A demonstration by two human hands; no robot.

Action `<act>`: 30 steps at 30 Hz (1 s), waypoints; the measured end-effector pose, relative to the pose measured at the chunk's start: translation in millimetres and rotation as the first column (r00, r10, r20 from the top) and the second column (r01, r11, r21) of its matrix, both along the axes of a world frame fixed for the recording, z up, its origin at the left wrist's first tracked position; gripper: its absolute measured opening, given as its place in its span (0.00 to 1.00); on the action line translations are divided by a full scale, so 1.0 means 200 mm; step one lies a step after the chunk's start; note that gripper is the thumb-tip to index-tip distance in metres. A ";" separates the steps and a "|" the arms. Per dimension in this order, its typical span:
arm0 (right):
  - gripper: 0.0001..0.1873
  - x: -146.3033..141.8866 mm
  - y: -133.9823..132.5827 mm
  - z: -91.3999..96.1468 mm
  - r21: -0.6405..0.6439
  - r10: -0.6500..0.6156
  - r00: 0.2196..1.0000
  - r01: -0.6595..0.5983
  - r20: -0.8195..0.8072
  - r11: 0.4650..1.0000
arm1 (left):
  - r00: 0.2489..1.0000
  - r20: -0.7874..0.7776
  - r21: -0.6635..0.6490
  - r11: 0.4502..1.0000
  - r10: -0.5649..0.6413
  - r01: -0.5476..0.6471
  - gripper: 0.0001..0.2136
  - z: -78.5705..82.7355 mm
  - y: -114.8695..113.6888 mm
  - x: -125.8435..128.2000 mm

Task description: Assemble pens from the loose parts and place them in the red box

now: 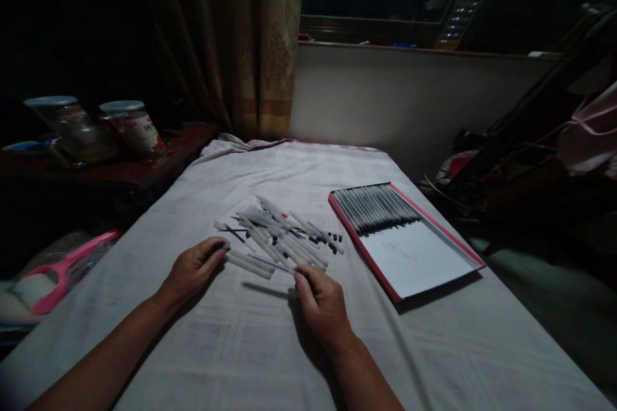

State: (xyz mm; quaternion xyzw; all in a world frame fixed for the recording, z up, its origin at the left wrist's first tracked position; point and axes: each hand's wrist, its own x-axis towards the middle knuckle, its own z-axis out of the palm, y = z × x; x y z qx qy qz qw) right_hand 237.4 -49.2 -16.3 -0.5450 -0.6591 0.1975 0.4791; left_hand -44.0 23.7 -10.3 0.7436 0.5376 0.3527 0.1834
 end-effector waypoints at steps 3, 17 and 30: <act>0.12 -0.01 -0.01 0.01 0.008 0.004 1.000 -0.004 -0.007 1.000 | 0.993 0.057 0.020 0.994 -0.108 0.107 0.12 0.01 -0.04 0.07; 0.10 -0.03 -0.02 0.04 0.015 0.040 0.999 -0.041 0.020 0.999 | 0.744 0.665 -0.375 0.890 0.063 0.259 0.17 0.05 -0.08 0.17; 0.10 -0.03 -0.04 0.05 0.035 0.036 0.999 -0.038 0.039 0.999 | 0.475 0.816 -0.537 0.736 0.329 0.413 0.20 0.10 -0.10 0.20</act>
